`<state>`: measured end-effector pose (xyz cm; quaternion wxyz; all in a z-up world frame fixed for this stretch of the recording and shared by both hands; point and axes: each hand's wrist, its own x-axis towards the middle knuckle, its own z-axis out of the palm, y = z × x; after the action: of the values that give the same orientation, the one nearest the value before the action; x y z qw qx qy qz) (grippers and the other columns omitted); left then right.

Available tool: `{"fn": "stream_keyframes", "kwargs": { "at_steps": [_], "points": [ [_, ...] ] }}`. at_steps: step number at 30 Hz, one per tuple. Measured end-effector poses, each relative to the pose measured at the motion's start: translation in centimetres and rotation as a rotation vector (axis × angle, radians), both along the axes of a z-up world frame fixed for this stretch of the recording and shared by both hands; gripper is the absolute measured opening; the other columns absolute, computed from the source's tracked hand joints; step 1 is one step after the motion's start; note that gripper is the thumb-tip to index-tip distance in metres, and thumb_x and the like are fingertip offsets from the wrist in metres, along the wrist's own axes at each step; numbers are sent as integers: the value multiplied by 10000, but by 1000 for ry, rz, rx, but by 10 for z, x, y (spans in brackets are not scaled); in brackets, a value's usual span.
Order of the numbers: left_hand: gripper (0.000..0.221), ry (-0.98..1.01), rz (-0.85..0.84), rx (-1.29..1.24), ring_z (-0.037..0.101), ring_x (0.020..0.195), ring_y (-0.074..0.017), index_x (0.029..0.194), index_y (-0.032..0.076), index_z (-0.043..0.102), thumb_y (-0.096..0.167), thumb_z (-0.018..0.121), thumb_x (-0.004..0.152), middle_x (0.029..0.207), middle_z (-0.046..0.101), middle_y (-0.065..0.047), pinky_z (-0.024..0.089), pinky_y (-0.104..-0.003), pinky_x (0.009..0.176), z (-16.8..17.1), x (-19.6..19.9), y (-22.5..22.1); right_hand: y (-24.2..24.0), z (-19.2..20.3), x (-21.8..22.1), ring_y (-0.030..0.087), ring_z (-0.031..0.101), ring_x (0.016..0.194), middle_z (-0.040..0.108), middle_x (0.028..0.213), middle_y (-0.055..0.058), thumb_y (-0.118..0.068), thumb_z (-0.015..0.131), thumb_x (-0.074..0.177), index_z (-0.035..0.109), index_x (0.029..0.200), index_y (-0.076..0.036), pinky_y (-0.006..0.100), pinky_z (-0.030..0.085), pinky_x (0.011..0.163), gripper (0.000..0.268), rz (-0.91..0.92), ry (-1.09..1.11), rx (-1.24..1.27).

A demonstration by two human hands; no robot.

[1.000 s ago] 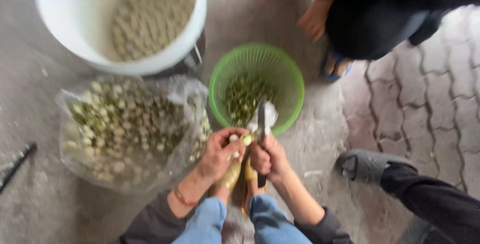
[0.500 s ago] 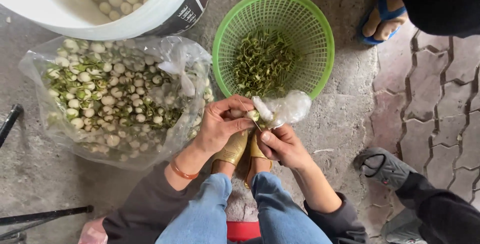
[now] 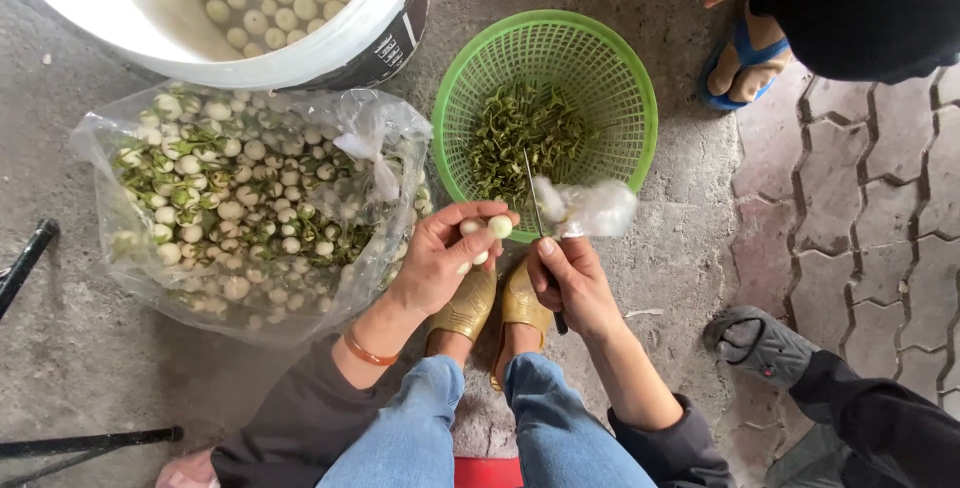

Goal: Trimming the stems off small eggplants using a knife and sorting them into a bucket of water.

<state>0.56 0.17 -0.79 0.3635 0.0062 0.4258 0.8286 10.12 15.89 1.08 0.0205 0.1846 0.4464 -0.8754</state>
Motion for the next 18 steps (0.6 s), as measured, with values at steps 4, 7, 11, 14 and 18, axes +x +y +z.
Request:
{"fn": "stream_keyframes", "kwargs": {
  "at_steps": [4,7,11,14,18],
  "points": [
    [337,-288,-26,107,704,750,-176,1269,-28,628,147,668,983,1063,728,-199,596,-215,524,1,2,-9,-13,23,3,76,367,307,411,396,38,-261,497,1097,592,657,24,200,328,308,533,100,-1,190],
    [324,-380,-29,132,691,740,-161,1278,18,611,198,634,1010,1053,731,-174,565,-204,515,21,-6,-16,-16,8,19,91,383,294,435,387,60,-219,518,1087,607,653,27,212,338,309,506,130,72,221],
    [265,-223,67,78,695,688,-171,1130,61,657,234,736,946,907,744,-167,535,-208,465,41,-3,-19,-30,31,20,99,439,303,530,435,66,-230,563,1060,654,712,11,237,363,292,433,189,220,210],
    [274,-251,101,106,585,610,-134,1003,98,607,217,807,859,804,596,-42,511,-223,494,16,25,-13,-38,8,40,110,387,424,495,620,69,-234,569,1078,549,1136,1,243,300,354,243,230,231,15],
    [262,-287,109,135,505,554,-125,830,139,569,321,733,923,630,510,0,389,-260,502,18,33,-19,-42,6,38,94,294,353,443,543,50,-282,556,1062,531,734,-32,256,183,307,413,215,55,-75]
  ]
}}
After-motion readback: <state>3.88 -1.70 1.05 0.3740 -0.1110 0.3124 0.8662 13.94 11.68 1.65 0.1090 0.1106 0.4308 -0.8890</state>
